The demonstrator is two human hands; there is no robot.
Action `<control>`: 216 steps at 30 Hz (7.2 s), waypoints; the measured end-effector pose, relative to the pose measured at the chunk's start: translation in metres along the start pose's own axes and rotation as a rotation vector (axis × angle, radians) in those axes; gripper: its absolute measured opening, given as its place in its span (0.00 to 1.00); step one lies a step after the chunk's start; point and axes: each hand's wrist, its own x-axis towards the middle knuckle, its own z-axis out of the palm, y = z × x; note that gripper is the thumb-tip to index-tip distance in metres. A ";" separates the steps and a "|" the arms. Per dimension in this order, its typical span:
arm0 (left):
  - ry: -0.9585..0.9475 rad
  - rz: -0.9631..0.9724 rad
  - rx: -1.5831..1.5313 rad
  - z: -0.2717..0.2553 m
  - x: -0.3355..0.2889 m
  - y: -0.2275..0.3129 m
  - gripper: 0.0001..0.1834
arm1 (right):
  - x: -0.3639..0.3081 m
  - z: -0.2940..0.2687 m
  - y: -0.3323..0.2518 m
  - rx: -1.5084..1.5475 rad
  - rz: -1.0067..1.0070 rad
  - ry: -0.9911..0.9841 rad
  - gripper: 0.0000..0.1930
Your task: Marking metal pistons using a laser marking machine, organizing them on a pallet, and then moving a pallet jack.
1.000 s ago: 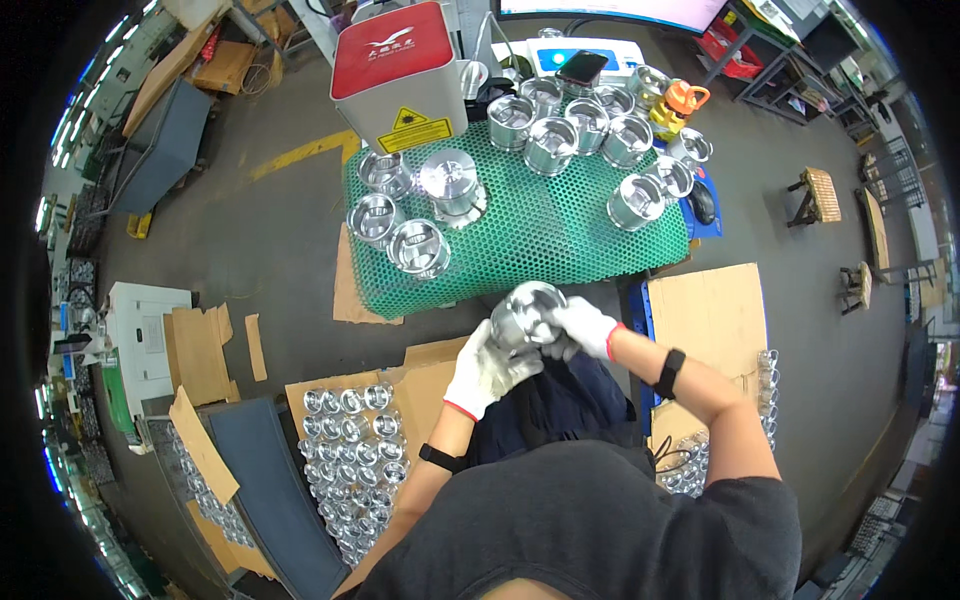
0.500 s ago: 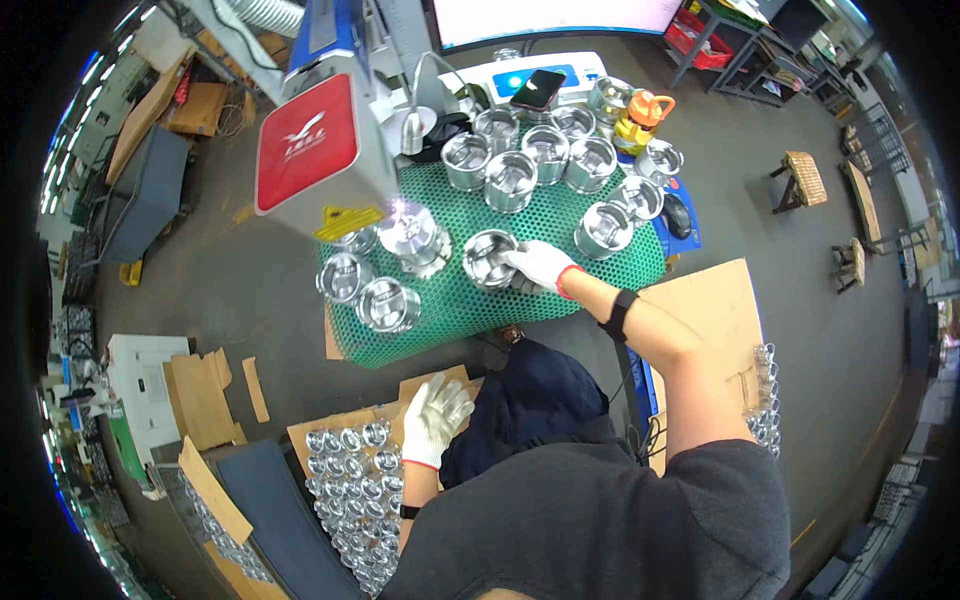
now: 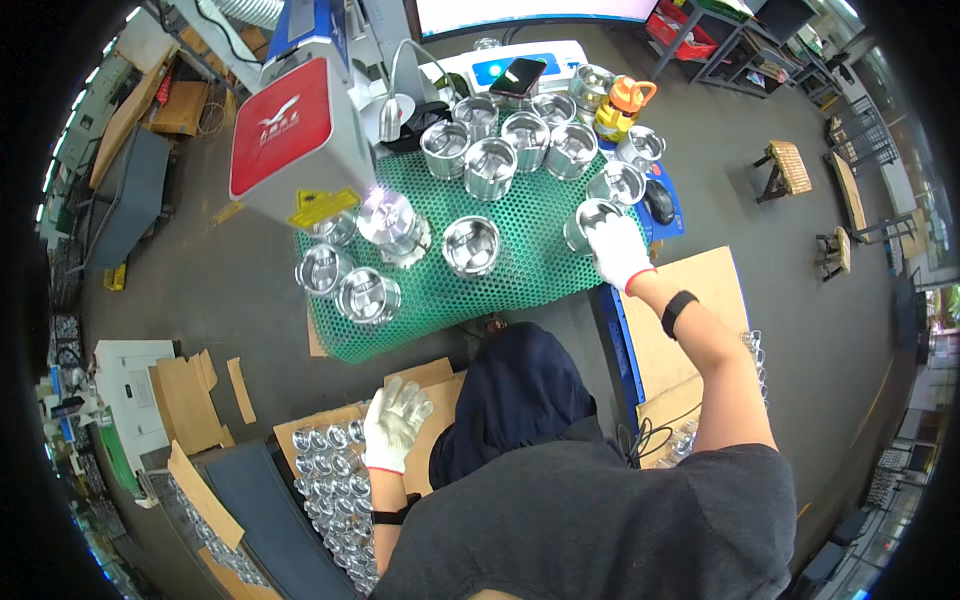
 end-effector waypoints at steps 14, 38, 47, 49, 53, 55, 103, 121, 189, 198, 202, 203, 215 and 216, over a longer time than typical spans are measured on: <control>-0.110 0.173 -0.051 0.012 -0.049 -0.007 0.29 | -0.035 -0.093 -0.256 1.843 -0.189 -0.873 0.21; 0.188 0.967 2.041 0.244 0.071 0.105 0.25 | -0.002 -0.066 -0.085 2.204 1.201 -0.321 0.26; 0.123 0.866 1.629 0.176 0.181 0.141 0.35 | 0.104 -0.078 -0.098 1.989 0.547 -0.074 0.32; -0.057 1.018 1.561 0.239 0.107 0.152 0.42 | 0.130 -0.065 -0.097 1.515 0.312 0.138 0.39; -0.036 0.959 1.137 0.212 0.012 0.162 0.48 | 0.186 -0.070 -0.157 0.769 0.011 0.024 0.42; -0.007 1.060 0.865 0.156 -0.011 0.142 0.46 | 0.205 -0.031 -0.165 0.891 -0.094 -0.128 0.38; -0.610 -0.074 0.285 0.282 -0.027 -0.097 0.32 | -0.105 -0.148 -0.104 2.815 1.022 -0.102 0.17; -0.429 -0.255 0.100 0.311 0.002 -0.154 0.30 | -0.097 -0.146 -0.040 2.395 1.367 -0.114 0.15; 0.280 0.912 2.656 0.149 0.120 0.201 0.32 | -0.369 -0.010 -0.110 0.618 1.096 -0.134 0.16; 0.689 0.972 2.194 0.011 -0.065 -0.088 0.20 | -0.780 0.065 -0.145 0.427 1.430 -0.548 0.17; -0.022 0.574 2.259 -0.028 -0.085 -0.246 0.14 | -0.873 0.069 -0.175 0.582 1.629 -0.593 0.18; 0.114 0.390 2.191 -0.029 -0.088 -0.283 0.17 | -0.894 0.074 -0.186 0.584 1.681 -0.583 0.18; -1.953 1.006 2.269 0.022 0.003 -0.757 0.21 | -0.923 0.170 -0.125 0.817 1.659 -0.373 0.18; -2.058 0.915 2.306 0.009 0.020 -0.787 0.20 | -0.915 0.176 -0.111 0.868 1.679 -0.348 0.19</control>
